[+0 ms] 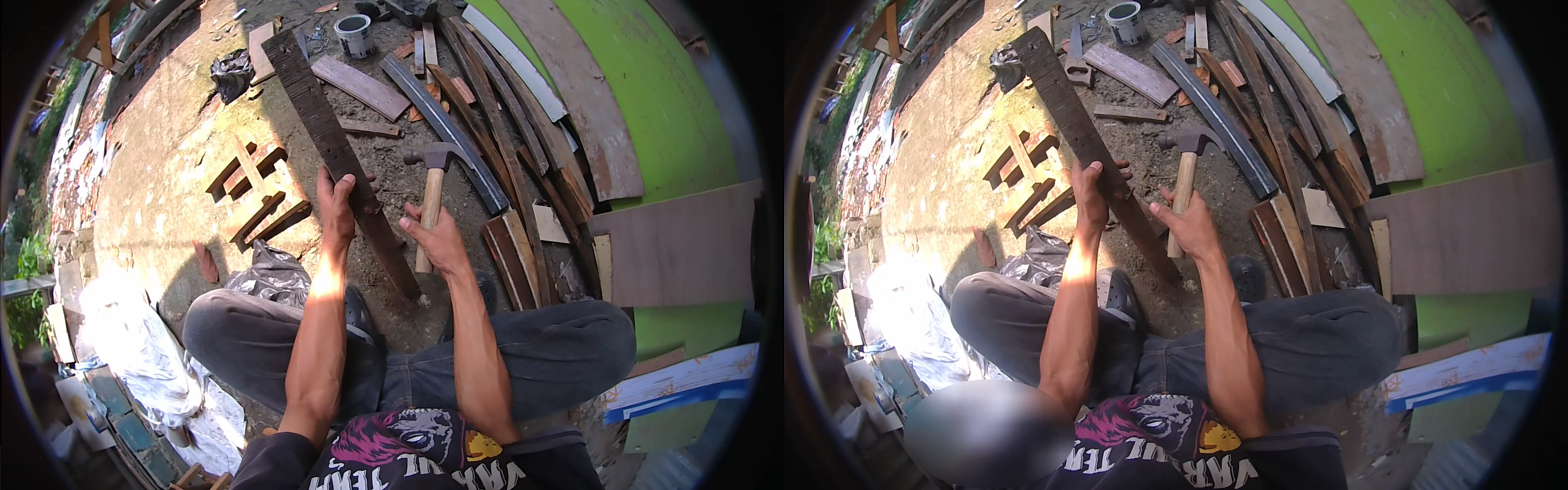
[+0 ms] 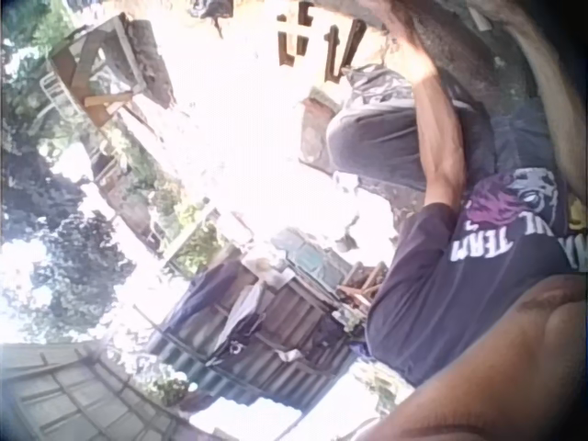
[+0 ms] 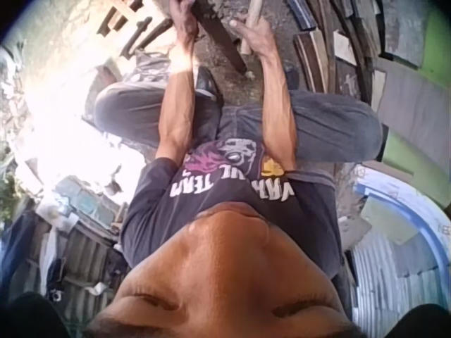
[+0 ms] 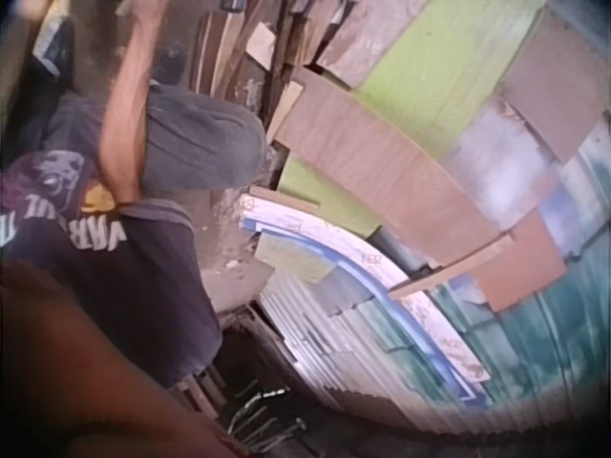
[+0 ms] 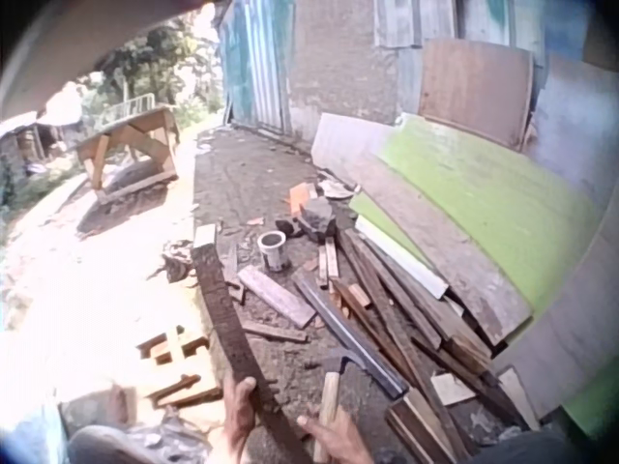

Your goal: The person sits on the ground and uses a hammer to drive nails into small wooden planks. They repeatedly pick up planks, position them, hammer nails, and set them aside.

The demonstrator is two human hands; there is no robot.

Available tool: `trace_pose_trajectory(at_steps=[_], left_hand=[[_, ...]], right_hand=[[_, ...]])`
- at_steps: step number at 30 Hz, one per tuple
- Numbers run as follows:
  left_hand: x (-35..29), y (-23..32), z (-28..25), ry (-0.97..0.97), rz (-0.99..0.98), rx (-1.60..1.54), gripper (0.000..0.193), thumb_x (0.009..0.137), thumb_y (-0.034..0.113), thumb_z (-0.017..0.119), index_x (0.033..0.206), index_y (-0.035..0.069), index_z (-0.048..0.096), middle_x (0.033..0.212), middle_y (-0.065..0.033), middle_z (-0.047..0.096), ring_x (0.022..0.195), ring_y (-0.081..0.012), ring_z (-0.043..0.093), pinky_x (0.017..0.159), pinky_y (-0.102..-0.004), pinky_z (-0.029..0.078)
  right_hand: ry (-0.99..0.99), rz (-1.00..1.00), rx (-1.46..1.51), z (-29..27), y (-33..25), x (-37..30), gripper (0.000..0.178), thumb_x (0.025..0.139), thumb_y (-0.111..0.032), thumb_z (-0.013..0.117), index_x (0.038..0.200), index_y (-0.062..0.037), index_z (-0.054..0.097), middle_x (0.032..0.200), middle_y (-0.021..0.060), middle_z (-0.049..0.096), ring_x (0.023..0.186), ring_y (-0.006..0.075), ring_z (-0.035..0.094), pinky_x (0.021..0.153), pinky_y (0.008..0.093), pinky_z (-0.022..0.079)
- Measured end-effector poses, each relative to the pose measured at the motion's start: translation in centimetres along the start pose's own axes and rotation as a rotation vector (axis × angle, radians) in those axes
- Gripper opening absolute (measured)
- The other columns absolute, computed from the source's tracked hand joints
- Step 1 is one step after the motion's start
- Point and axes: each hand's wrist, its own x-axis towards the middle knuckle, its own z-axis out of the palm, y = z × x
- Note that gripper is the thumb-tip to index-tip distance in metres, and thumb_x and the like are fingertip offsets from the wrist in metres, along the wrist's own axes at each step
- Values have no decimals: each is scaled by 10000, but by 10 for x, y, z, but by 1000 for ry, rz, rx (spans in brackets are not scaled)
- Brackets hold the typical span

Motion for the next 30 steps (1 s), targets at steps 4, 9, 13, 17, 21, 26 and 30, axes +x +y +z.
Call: trace_pose_trajectory(at_steps=[4,9,13,17,21,26,30], left_hand=[[1,7,7,170,41,-17,458,910,348,651,1155,-4,491,960,-173,665,895,-266,699,738,-364,565],[15,-9,-3,469,155,-282,293,914,287,605,1054,36,552,909,-70,624,855,-199,623,818,-347,501],[25,-29,-36,480,290,-411,357,953,380,442,1032,44,531,918,-77,611,847,-210,621,804,-347,513],[29,-13,-23,667,93,-684,751,934,590,323,1496,95,375,1411,-121,498,1307,-302,475,1066,-470,411],[39,-35,-56,792,118,-735,860,887,751,290,1485,141,389,1438,-131,466,1292,-318,485,1055,-513,418],[3,-86,-64,743,-4,-974,839,894,758,272,1457,152,415,1422,-128,472,1256,-315,508,1023,-508,442],[-26,-119,-65,735,-128,-1074,825,899,763,257,1434,162,436,1408,-126,477,1227,-312,526,997,-504,462]], right_hand=[[-49,10,-217,0,12,-3,594,807,-258,833,1229,55,556,1215,196,659,1089,261,655,936,369,503],[96,58,-470,1,0,-4,526,812,-263,806,1203,10,586,1091,204,683,1041,338,672,901,407,505],[213,8,-420,-2,1,-2,484,821,-237,791,1191,7,595,1127,209,685,1060,358,672,898,421,507],[289,-73,-239,-18,27,11,488,844,-233,769,1209,35,588,1179,191,687,1086,320,672,910,404,509],[248,-8,-109,-9,17,8,470,864,-227,755,1190,66,584,1198,190,688,1084,279,679,917,373,515],[212,9,-67,-15,16,4,445,886,-240,741,1157,76,584,1205,191,691,1078,263,682,923,357,520],[172,8,-86,-20,15,3,440,892,-262,735,1143,66,581,1203,191,695,1072,264,683,916,355,521]])
